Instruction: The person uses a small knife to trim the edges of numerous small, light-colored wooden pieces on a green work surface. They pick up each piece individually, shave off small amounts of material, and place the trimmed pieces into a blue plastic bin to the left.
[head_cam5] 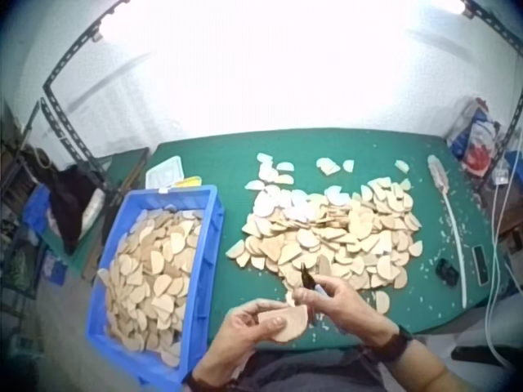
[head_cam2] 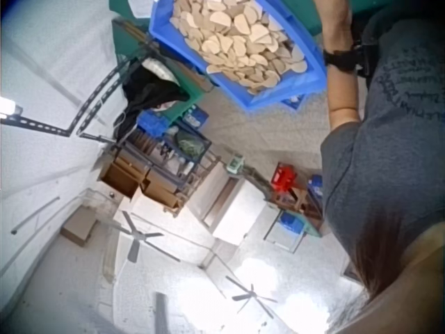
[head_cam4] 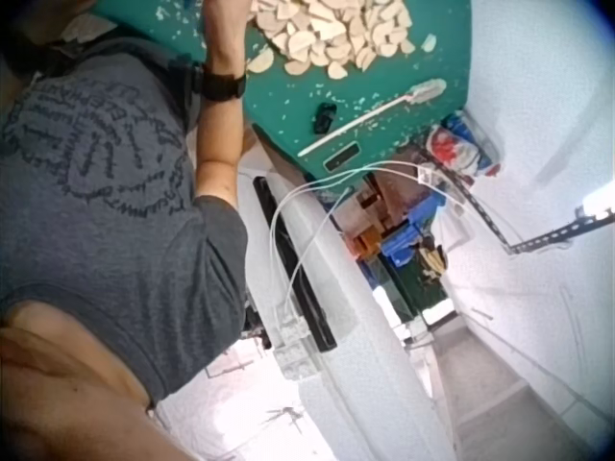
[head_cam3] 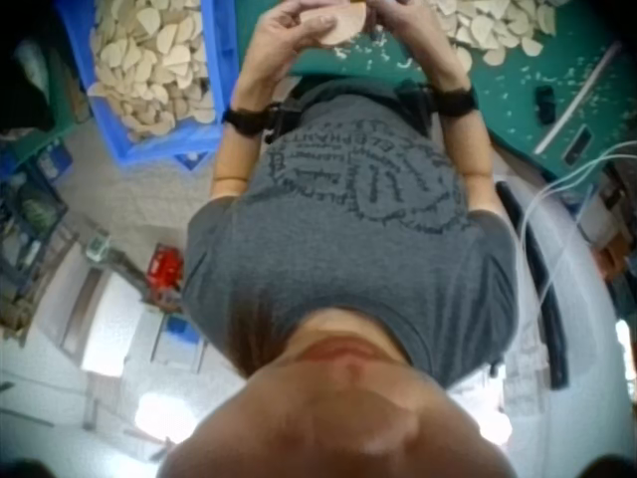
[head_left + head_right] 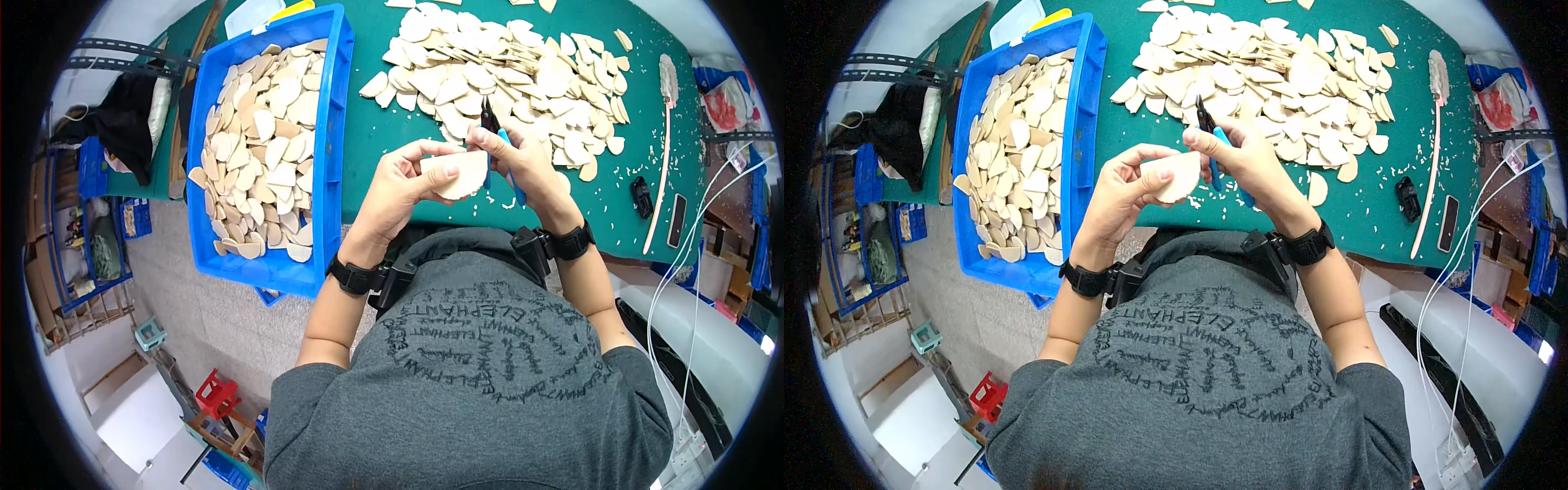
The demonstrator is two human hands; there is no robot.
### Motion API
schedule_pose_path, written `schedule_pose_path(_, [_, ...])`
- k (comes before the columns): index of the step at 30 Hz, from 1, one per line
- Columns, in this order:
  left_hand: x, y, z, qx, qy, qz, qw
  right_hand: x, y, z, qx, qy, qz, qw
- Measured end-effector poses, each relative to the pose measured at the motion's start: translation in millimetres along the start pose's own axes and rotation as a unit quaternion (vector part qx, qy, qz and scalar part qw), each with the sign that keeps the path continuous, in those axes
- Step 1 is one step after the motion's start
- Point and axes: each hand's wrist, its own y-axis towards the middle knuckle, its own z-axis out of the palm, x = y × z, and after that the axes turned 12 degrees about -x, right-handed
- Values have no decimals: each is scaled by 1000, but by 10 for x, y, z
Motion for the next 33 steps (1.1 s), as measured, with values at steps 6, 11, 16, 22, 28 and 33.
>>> schedule_pose_path(6, [-147, -82, -568, -216, 63, 146, 963, -117, 63, -178, -19, 129, 11, 991])
schedule_pose_path(11, [-247, -151, -404, -150, 26, 87, 985, 67, -110, -85, 25, 17, -54, 998])
schedule_pose_path(16, [-130, -95, -57, -45, -10, 29, 999, 392, -250, 54, 85, 57, -62, 993])
schedule_pose_path(22, [-126, -77, 65, 26, -29, 3, 999, 395, -276, -44, 110, 68, -16, 991])
schedule_pose_path(28, [-97, -103, 96, 29, -46, 2, 998, 416, -355, -32, 76, 20, -36, 996])
schedule_pose_path(33, [-93, -139, 64, 45, -48, -16, 998, 449, -329, -59, 118, 28, -17, 992])
